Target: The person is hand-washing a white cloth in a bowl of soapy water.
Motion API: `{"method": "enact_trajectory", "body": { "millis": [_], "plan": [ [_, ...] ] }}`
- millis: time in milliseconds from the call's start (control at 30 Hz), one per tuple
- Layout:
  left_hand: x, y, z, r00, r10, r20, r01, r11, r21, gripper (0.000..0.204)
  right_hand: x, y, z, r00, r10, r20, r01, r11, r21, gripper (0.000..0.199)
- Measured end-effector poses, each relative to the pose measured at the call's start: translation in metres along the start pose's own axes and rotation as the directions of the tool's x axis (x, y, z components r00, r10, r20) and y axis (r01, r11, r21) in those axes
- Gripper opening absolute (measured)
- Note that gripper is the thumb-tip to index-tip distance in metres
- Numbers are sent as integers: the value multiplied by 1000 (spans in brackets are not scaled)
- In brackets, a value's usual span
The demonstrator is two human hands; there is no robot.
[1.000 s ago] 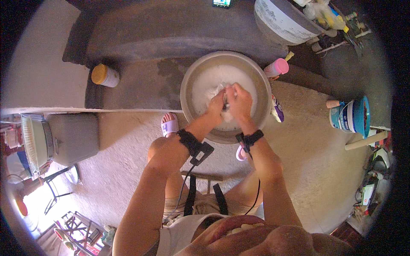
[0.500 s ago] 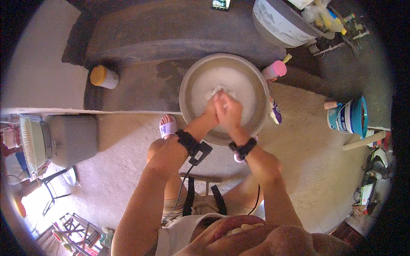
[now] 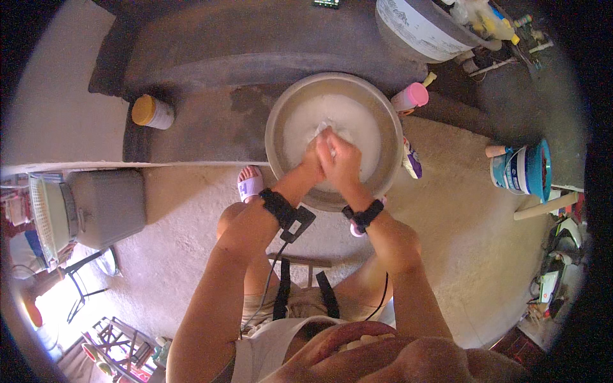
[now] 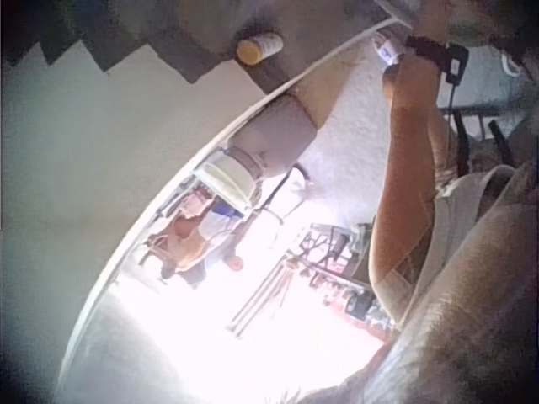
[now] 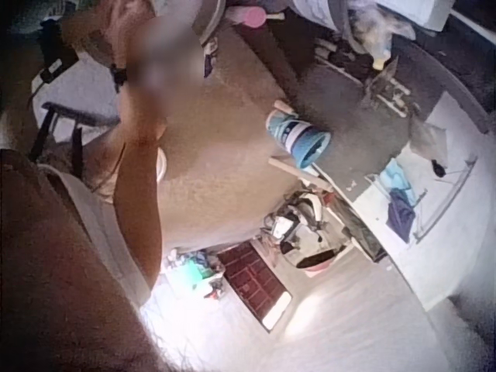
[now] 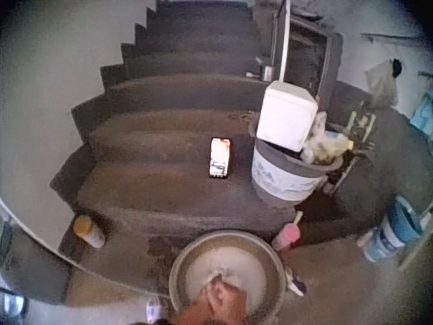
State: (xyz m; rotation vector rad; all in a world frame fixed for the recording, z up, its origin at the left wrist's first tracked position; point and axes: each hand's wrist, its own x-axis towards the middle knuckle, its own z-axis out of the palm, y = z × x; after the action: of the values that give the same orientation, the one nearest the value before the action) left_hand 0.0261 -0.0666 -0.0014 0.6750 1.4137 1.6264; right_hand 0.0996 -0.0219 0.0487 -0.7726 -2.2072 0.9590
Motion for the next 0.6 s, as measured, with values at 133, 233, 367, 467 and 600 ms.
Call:
{"method": "enact_trajectory", "body": {
  "millis": [133, 233, 367, 467, 600],
  "plan": [
    [12, 1, 27, 998, -5, 63, 12, 994, -105, 34, 27, 30, -29, 961, 276, -31, -278, 949, -148, 30],
    [20, -43, 0, 997, 77, 0, -76, 990, -119, 34, 19, 15, -5, 988, 134, -77, -141, 986, -92, 29],
    [28, -63, -23, 938, -140, 317, 291, 816, -500, 34, 8, -14, 0, 999, -34, 26, 34, 999, 13, 21],
    [22, -11, 56, 837, -492, 239, 545, 711, -444, 25, 14, 44, -43, 989, 104, -104, -112, 991, -78, 26],
    [27, -72, -15, 999, 34, -40, -46, 941, -335, 36, 24, 1, 3, 995, 96, -41, -97, 995, -24, 26]
  ]
}}
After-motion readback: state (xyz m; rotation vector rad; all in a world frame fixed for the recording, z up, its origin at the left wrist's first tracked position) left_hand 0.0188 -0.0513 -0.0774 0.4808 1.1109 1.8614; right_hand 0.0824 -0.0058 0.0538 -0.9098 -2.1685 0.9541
